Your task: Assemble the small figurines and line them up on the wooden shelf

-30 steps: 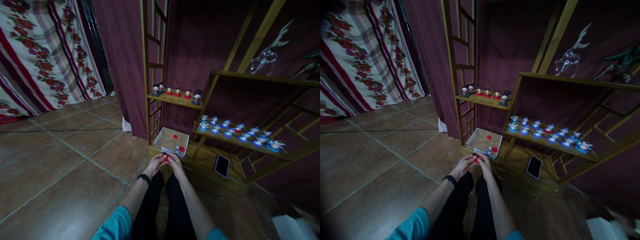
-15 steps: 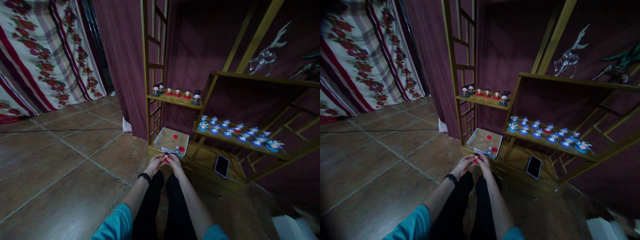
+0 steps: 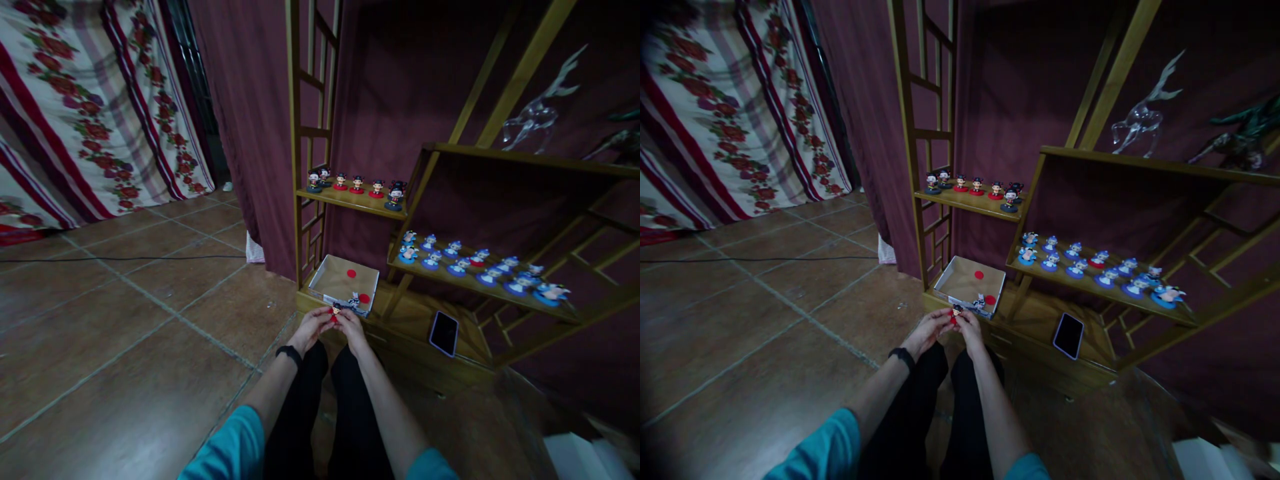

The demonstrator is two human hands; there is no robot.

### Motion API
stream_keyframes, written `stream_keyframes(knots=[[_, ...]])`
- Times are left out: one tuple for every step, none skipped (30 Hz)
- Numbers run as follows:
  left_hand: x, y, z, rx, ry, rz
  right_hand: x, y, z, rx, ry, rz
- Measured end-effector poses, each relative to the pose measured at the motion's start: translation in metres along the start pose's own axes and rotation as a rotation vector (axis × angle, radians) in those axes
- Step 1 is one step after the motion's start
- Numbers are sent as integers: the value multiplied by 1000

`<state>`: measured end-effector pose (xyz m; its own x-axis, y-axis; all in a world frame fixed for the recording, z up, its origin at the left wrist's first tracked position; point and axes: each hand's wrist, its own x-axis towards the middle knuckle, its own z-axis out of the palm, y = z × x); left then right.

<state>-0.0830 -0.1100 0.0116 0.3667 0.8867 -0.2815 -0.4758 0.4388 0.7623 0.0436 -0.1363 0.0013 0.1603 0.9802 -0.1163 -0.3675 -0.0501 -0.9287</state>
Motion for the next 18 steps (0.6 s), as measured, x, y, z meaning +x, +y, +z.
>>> stream_keyframes(knots=[[0, 0, 0, -6, 1, 8, 0, 0, -1, -2, -1, 2], [0, -1, 0, -12, 6, 20, 1, 1, -1, -2, -3, 4], [0, -2, 0, -15, 12, 31, 1, 2, -2, -3, -6, 6], [1, -3, -1, -16, 15, 42, 2, 2, -2, -4, -5, 5], [1, -3, -1, -16, 16, 51, 2, 2, -2, -5, -7, 5], [2, -4, -1, -15, 16, 56, 2, 3, -2, -7, -7, 4], [2, -5, -1, -15, 15, 59, 2, 3, -3, -8, -6, 4], [2, -5, -2, -13, 13, 60, 2, 3, -3, -6, -5, 3], [3, -5, -2, -10, 10, 61, 2, 3, -3, -1, -5, 2], [3, -5, -2, -4, 7, 61, 2, 3, -3, 5, -6, 0], [2, -6, -1, 2, 3, 61, 2, 3, -3, 12, -7, -1], [2, -6, -1, 6, -3, 63, 2, 3, -3, 18, -7, -3], [2, -6, -1, 8, -10, 67, 2, 4, -4, 22, -7, -3], [2, -6, -1, 8, -18, 70, 3, 4, -4, 25, -8, -4], [1, -6, 0, 7, -25, 74, 3, 4, -4, 27, -7, -4], [1, -6, 0, 5, -29, 76, 3, 5, -4, 27, -7, -4], [1, -6, 0, 3, -30, 78, 4, 6, -4, 25, -4, -4], [1, -6, 0, 4, -28, 78, 4, 6, -5, 23, -1, -5]])
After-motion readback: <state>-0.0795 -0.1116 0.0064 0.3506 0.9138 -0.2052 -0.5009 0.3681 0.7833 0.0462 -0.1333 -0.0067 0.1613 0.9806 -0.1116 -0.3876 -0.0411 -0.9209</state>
